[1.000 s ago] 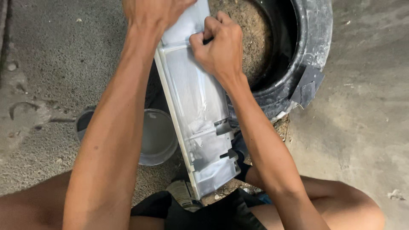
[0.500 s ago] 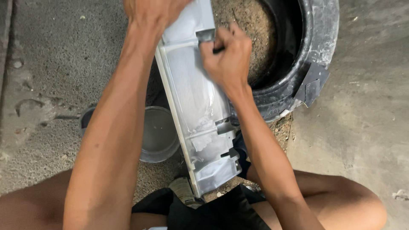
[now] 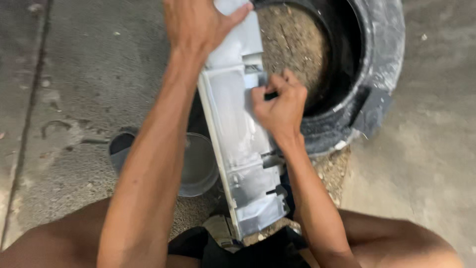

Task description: The person scrubs a white plastic component with a green sponge, repeatedly dipping the sponge into a bucket of water. The person then switches to a black sponge and continues scrubbing the same plastic part.

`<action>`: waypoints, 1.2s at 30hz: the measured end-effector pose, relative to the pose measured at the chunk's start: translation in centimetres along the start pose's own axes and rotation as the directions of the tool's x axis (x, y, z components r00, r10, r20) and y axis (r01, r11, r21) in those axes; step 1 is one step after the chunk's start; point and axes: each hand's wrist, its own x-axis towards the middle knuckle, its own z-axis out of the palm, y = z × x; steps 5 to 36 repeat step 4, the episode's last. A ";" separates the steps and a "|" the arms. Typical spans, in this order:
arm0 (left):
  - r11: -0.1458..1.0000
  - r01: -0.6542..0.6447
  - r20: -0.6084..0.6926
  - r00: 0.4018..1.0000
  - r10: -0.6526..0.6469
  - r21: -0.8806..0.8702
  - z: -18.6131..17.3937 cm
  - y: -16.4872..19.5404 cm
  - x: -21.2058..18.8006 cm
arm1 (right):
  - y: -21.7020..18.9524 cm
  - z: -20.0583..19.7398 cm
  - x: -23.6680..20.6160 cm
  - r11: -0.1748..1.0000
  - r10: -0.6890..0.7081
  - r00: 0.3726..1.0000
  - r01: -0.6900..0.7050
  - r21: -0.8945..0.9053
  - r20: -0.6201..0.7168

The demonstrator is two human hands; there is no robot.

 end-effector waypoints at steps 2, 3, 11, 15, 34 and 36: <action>1.000 -0.006 -0.053 0.999 0.007 0.004 -0.8 -0.4 -0.4 | 0.2 2.0 1.4 0.992 -0.114 0.993 0.113 -0.054 -0.025; 1.000 0.008 -0.037 0.999 -0.008 0.005 -0.7 -0.6 -0.2 | 1.3 2.5 2.8 0.983 -0.151 0.988 0.146 -0.114 -0.039; 0.997 0.072 0.062 0.996 -0.072 -0.004 0.0 -0.3 0.0 | 1.8 2.3 1.6 0.984 -0.124 0.991 0.117 -0.137 -0.045; 0.997 0.072 0.062 0.996 -0.072 -0.004 0.0 -0.3 0.0 | 1.8 2.3 1.6 0.984 -0.124 0.991 0.117 -0.137 -0.045; 0.997 0.072 0.062 0.996 -0.072 -0.004 0.0 -0.3 0.0 | 1.8 2.3 1.6 0.984 -0.124 0.991 0.117 -0.137 -0.045; 0.997 0.072 0.062 0.996 -0.072 -0.004 0.0 -0.3 0.0 | 1.8 2.3 1.6 0.984 -0.124 0.991 0.117 -0.137 -0.045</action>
